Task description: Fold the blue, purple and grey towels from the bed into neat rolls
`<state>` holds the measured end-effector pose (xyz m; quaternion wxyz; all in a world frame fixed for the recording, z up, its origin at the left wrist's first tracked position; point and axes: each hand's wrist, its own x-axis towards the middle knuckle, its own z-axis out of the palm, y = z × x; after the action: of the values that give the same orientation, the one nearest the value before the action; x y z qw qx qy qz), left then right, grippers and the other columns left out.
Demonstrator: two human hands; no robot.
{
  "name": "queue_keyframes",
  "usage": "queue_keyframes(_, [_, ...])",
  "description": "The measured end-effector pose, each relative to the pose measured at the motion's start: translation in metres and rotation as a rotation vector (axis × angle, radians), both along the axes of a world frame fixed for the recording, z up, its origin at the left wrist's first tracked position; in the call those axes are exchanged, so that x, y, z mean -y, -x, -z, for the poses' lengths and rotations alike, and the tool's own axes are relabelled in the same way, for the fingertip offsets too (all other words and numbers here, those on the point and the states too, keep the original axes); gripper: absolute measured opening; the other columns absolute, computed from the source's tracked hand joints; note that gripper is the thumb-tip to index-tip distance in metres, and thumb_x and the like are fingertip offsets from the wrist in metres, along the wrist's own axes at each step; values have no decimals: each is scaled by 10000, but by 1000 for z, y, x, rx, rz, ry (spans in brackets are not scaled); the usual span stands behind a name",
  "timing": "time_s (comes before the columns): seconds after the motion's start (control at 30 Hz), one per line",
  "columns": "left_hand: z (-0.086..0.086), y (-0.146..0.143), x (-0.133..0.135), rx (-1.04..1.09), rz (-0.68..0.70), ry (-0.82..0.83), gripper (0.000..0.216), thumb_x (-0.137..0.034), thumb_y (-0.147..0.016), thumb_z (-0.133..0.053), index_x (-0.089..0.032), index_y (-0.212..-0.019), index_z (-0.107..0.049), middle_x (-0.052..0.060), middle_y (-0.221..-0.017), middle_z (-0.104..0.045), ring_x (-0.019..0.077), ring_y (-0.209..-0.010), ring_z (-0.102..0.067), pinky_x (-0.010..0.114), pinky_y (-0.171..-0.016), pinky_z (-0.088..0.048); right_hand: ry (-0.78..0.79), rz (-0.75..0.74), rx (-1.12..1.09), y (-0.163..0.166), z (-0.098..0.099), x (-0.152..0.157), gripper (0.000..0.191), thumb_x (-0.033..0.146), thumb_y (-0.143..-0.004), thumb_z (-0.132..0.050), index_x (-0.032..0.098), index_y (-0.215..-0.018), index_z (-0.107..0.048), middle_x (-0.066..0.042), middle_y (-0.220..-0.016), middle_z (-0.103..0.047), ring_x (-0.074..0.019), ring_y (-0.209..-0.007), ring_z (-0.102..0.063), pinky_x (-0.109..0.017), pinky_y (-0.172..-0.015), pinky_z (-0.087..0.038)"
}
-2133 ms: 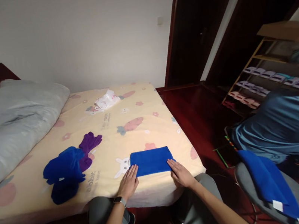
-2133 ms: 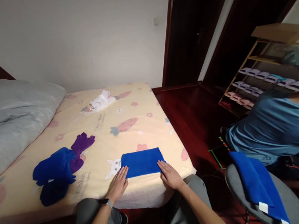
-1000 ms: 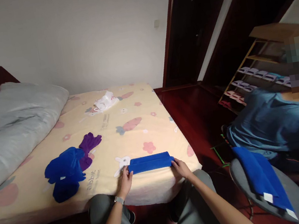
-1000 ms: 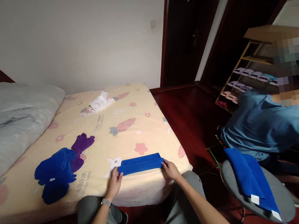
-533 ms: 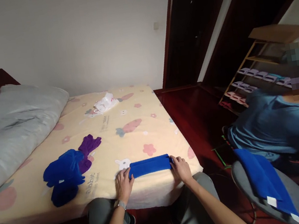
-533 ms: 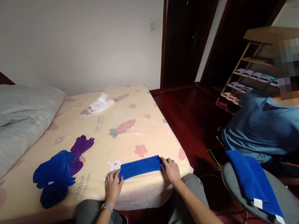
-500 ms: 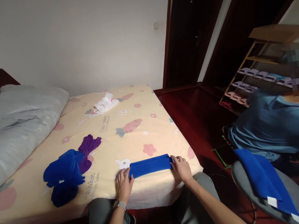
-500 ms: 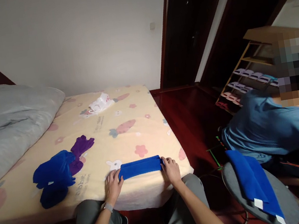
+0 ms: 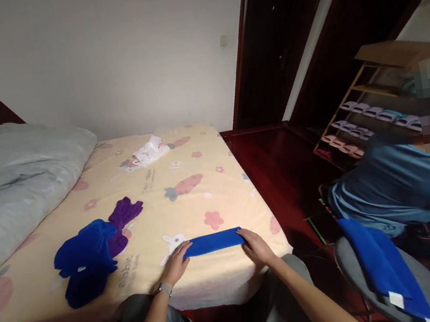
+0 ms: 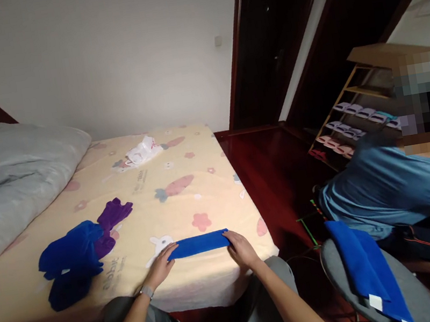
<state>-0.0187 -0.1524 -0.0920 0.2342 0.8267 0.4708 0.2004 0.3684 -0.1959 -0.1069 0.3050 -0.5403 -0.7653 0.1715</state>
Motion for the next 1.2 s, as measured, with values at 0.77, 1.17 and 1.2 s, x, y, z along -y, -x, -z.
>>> queue_keyframes(0.77, [-16, -9, -9, -154, -35, -352, 330, -427, -970, -484, -297, -1221, -655, 78, -1305, -611, 255, -1228, -553, 424, -1040, -448, -59, 11, 204, -1, -31, -14, 419, 386, -954, -524, 281, -1359, -549, -122, -1377, -535, -307, -1258, -514, -475, -1055, -431])
queue_keyframes(1.17, [-3, -5, -28, -194, 111, -340, 301, -304, -961, -510, -244, -1237, -614, 79, -1272, -674, 224, -1172, -629, 383, -1020, -490, -13, 5, 190, -8, -19, -29, 375, 161, -923, -477, 179, -1279, -593, -125, -1252, -663, -264, -1144, -627, -454, -1042, -480])
queue_keyframes(1.2, [-6, -6, -29, -187, 94, -325, 292, -276, -953, -512, -243, -1221, -621, 81, -1218, -696, 225, -1133, -647, 381, -1001, -499, 2, 5, 165, -9, -24, -30, 363, 168, -925, -472, 180, -1265, -598, -122, -1243, -667, -263, -1137, -629, -450, -1036, -480])
